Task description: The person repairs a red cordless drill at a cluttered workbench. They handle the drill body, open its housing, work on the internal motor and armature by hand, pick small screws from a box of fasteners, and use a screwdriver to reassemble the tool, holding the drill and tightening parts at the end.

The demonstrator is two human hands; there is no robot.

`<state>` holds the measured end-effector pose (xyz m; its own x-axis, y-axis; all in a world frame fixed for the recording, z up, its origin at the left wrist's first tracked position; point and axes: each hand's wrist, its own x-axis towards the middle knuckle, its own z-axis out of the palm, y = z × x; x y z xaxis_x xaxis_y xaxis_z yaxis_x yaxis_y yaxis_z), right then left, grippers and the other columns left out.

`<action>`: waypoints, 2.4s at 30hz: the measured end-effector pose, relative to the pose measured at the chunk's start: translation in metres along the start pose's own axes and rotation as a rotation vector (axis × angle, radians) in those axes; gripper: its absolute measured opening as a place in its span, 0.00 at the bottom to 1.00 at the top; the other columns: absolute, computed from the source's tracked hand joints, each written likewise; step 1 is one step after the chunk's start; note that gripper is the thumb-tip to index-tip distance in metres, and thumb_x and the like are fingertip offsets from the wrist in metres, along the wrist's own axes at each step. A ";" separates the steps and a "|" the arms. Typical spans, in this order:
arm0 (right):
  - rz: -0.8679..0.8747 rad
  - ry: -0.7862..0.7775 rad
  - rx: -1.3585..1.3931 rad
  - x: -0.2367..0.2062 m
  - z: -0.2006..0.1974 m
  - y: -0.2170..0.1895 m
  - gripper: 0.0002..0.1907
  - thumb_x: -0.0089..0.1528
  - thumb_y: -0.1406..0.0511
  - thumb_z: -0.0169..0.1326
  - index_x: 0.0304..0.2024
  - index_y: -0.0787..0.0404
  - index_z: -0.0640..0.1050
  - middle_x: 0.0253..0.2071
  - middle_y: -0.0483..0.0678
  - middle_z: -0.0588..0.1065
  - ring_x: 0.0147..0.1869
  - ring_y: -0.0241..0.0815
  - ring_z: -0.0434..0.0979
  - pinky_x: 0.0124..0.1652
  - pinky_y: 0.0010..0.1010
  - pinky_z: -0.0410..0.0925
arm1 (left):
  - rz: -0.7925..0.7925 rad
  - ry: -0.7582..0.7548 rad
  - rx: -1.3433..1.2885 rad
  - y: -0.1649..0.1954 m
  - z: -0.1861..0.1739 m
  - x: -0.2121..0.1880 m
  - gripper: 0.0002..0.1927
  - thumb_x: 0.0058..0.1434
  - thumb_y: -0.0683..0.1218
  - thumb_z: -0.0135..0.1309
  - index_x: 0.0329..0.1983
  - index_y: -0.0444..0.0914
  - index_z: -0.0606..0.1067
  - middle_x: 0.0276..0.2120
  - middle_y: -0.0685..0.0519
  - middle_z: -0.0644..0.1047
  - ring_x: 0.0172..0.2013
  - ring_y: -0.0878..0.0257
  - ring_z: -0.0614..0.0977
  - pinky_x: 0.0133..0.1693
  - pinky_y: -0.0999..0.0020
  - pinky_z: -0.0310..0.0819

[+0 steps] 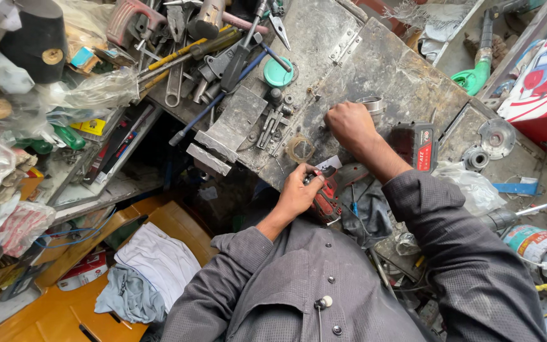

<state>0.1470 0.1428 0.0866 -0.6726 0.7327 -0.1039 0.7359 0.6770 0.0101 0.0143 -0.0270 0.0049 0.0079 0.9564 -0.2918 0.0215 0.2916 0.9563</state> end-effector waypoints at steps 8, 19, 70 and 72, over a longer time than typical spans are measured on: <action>-0.023 -0.051 0.082 -0.033 -0.010 -0.009 0.03 0.53 0.71 0.56 0.26 0.62 0.81 0.31 0.57 0.78 0.39 0.57 0.82 0.38 0.44 0.75 | -0.161 -0.062 -0.055 0.012 0.006 -0.038 0.14 0.63 0.48 0.55 0.45 0.33 0.74 0.34 0.52 0.78 0.32 0.66 0.78 0.34 0.67 0.74; 0.094 0.288 0.709 -0.086 -0.014 0.046 0.06 0.62 0.69 0.59 0.42 0.62 0.82 0.37 0.54 0.77 0.41 0.56 0.79 0.40 0.41 0.71 | -0.019 -0.100 -0.122 -0.029 0.049 0.031 0.11 0.70 0.45 0.51 0.46 0.31 0.72 0.38 0.51 0.79 0.39 0.69 0.78 0.44 0.71 0.75; 1.103 0.528 1.025 -0.282 0.050 0.012 0.08 0.66 0.67 0.61 0.44 0.65 0.78 0.33 0.43 0.77 0.35 0.26 0.72 0.36 0.21 0.68 | -0.130 -0.125 -0.443 -0.037 0.054 0.023 0.08 0.73 0.43 0.49 0.49 0.33 0.70 0.39 0.54 0.76 0.39 0.72 0.76 0.42 0.74 0.73; 1.155 0.483 0.974 -0.302 0.048 0.005 0.08 0.65 0.66 0.61 0.44 0.65 0.79 0.31 0.46 0.78 0.33 0.28 0.73 0.35 0.23 0.68 | -0.137 -0.109 -0.463 -0.035 0.064 0.015 0.08 0.72 0.43 0.48 0.49 0.34 0.70 0.39 0.54 0.77 0.38 0.72 0.77 0.41 0.74 0.74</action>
<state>0.3575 -0.0779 0.0701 0.4401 0.8802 -0.1776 0.4849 -0.3994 -0.7780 0.0779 -0.0235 -0.0345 0.1408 0.9092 -0.3917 -0.4168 0.4133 0.8096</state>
